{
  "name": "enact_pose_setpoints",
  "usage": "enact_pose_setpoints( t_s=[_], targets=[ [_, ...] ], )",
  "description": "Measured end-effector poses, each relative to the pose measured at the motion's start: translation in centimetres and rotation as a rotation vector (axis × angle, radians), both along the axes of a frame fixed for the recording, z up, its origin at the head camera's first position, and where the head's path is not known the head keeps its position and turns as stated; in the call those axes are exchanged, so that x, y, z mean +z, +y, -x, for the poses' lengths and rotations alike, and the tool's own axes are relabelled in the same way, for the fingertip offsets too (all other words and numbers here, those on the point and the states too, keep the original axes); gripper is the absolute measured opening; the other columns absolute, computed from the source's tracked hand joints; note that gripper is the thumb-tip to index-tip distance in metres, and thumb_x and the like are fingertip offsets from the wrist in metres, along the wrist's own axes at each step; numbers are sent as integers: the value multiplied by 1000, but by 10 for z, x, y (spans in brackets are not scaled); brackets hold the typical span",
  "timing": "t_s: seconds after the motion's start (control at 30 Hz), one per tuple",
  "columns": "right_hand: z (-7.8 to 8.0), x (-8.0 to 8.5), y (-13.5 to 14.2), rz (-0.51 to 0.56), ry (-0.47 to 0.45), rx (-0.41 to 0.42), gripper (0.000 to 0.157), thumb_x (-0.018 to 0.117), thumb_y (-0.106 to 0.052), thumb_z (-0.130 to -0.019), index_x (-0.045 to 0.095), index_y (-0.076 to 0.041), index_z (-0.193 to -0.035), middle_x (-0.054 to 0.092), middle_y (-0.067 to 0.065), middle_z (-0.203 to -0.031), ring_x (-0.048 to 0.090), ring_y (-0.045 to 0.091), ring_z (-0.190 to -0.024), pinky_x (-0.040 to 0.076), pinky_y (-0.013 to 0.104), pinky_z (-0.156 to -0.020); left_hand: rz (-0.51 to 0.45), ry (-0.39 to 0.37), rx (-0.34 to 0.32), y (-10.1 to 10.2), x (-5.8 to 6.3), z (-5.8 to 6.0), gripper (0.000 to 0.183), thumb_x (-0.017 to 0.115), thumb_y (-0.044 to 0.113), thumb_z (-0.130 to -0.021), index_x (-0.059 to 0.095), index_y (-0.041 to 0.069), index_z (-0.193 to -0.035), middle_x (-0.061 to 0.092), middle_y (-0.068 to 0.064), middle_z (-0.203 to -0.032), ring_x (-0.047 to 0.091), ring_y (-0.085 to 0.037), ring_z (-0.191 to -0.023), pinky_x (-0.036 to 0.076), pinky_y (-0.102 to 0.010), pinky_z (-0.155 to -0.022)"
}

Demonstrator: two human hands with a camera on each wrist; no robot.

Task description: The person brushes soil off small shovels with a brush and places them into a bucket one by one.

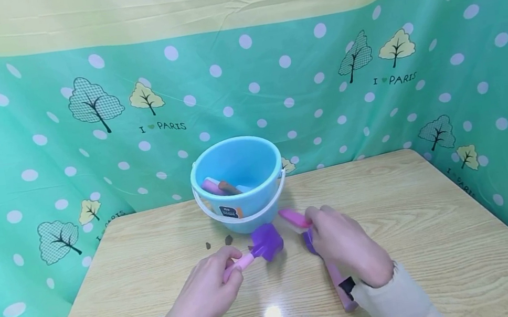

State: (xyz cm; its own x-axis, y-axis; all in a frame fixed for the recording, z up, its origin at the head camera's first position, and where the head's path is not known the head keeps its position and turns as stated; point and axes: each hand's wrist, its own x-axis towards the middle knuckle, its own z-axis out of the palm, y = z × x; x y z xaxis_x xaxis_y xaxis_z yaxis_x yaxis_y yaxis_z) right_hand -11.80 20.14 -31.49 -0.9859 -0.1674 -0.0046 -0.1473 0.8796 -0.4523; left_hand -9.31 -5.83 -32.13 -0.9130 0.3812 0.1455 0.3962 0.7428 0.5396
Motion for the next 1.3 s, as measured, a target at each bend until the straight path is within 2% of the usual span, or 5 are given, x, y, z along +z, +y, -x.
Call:
enact_pose_setpoints(
  t_s=[0.17,0.37,0.8,1.07,1.3],
  targets=[
    [1,2,4,-3,4,-42,24,52,-4,-90,61,-3,-112,58,6,-89,52,17,-70,45,31,-59,-20,-17,0,1,1,0,27,54,9,-83,63,4,-107,49,7,-68,44,-8,-56,37,-25,-49],
    [1,1,6,-25,76,-105,24,49,-2,-88,61,-1,-109,56,9,-85,50,19,-64,40,30,-51,-49,-23,6,1,3,-1,24,57,11,-82,63,8,-105,50,7,-71,45,-8,-57,38,-25,-49],
    [3,2,11,-26,131,-137,24,49,-3,-90,60,0,-111,57,12,-88,51,20,-66,42,31,-52,-105,-2,-15,1,8,-6,24,59,9,-78,62,14,-101,55,11,-78,48,-7,-66,39,-24,-58],
    [4,2,13,-43,150,-153,23,50,-4,-91,60,0,-111,58,13,-88,53,22,-69,44,35,-55,-165,50,-43,0,14,-10,24,62,7,-74,61,18,-96,57,13,-80,49,-6,-68,39,-24,-60],
    [4,2,14,-47,181,-156,21,50,-4,-90,61,-1,-108,57,13,-87,53,23,-69,45,38,-55,-226,146,-44,-2,17,-13,29,65,4,-70,60,20,-94,55,16,-81,49,-4,-70,40,-23,-62]
  ],
)
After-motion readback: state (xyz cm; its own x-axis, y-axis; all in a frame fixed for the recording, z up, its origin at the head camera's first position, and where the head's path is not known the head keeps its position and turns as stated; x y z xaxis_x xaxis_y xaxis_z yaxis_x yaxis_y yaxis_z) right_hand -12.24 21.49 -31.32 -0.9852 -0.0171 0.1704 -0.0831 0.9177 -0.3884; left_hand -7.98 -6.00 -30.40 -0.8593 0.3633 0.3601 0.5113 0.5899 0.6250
